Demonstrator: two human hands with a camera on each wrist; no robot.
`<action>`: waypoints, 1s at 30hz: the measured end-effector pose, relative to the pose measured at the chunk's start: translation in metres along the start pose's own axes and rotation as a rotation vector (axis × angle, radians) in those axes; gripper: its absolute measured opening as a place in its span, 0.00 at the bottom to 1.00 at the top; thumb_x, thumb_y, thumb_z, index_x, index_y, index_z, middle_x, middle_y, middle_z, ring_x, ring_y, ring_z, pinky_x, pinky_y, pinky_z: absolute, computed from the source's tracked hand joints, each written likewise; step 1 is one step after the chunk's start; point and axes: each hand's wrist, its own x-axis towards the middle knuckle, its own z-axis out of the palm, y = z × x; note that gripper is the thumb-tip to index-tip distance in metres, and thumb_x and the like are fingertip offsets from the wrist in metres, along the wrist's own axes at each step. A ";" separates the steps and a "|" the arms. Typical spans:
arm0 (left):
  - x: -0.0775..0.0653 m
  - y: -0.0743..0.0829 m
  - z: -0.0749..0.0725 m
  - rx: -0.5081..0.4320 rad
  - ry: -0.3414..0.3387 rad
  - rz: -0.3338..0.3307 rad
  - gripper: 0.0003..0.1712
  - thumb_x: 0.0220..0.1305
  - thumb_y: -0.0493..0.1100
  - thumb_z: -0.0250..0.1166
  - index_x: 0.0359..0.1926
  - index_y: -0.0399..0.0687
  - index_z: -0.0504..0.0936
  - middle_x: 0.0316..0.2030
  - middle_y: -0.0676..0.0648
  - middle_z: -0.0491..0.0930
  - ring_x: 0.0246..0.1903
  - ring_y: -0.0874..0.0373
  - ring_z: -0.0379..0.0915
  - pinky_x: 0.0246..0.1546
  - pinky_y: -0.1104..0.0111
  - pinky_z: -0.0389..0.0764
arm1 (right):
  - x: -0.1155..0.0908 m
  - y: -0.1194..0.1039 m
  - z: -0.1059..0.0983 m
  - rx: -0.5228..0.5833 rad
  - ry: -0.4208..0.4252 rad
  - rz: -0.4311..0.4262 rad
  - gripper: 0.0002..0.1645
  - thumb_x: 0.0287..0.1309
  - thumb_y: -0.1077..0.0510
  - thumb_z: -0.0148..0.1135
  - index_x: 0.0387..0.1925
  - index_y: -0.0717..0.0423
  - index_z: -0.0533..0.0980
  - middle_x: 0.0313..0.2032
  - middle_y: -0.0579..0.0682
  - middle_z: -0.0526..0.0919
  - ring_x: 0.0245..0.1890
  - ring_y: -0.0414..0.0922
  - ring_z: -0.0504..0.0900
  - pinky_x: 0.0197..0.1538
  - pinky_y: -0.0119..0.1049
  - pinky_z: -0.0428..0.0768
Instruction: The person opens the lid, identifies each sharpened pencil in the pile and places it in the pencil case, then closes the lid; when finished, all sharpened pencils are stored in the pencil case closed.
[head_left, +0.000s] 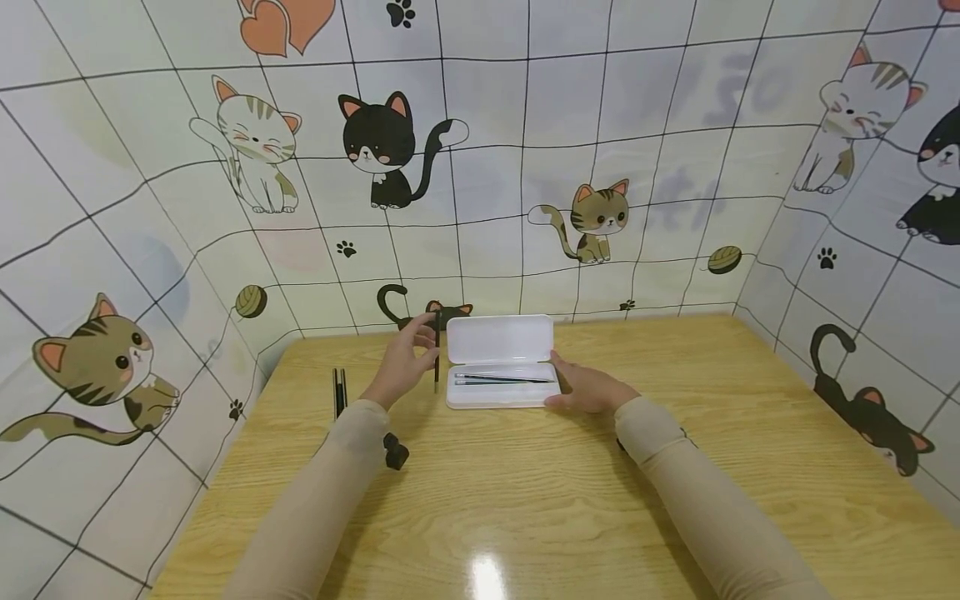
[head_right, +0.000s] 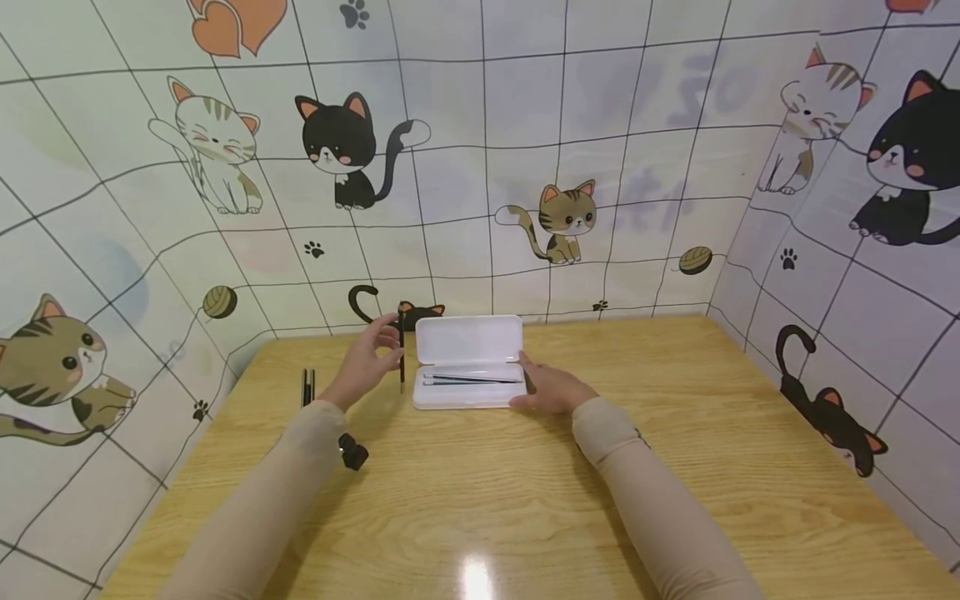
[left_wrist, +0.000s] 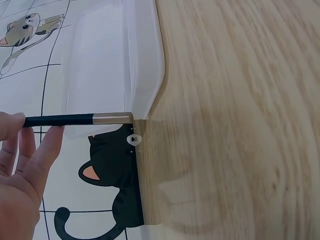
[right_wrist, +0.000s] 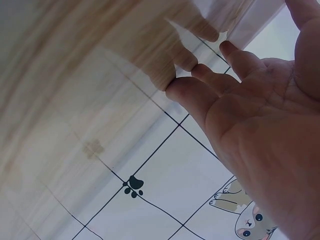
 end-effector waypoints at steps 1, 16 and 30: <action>0.001 0.000 0.001 0.008 0.006 0.008 0.36 0.68 0.29 0.63 0.74 0.45 0.65 0.50 0.40 0.75 0.48 0.47 0.77 0.37 0.65 0.86 | 0.000 -0.001 0.000 0.002 0.000 -0.001 0.61 0.68 0.36 0.61 0.80 0.60 0.37 0.78 0.62 0.48 0.76 0.64 0.53 0.74 0.59 0.54; 0.009 0.003 0.010 0.025 0.065 0.019 0.34 0.67 0.31 0.64 0.73 0.43 0.67 0.50 0.38 0.77 0.49 0.45 0.78 0.45 0.57 0.83 | -0.001 0.001 0.001 -0.011 0.012 0.002 0.60 0.68 0.36 0.61 0.81 0.59 0.38 0.79 0.61 0.49 0.76 0.64 0.53 0.74 0.59 0.54; 0.014 0.000 0.017 0.048 0.080 0.041 0.32 0.67 0.30 0.65 0.71 0.41 0.69 0.49 0.38 0.78 0.49 0.45 0.78 0.50 0.53 0.81 | 0.001 0.002 0.001 -0.006 0.000 0.014 0.61 0.68 0.35 0.60 0.81 0.58 0.36 0.78 0.63 0.49 0.76 0.63 0.53 0.74 0.60 0.55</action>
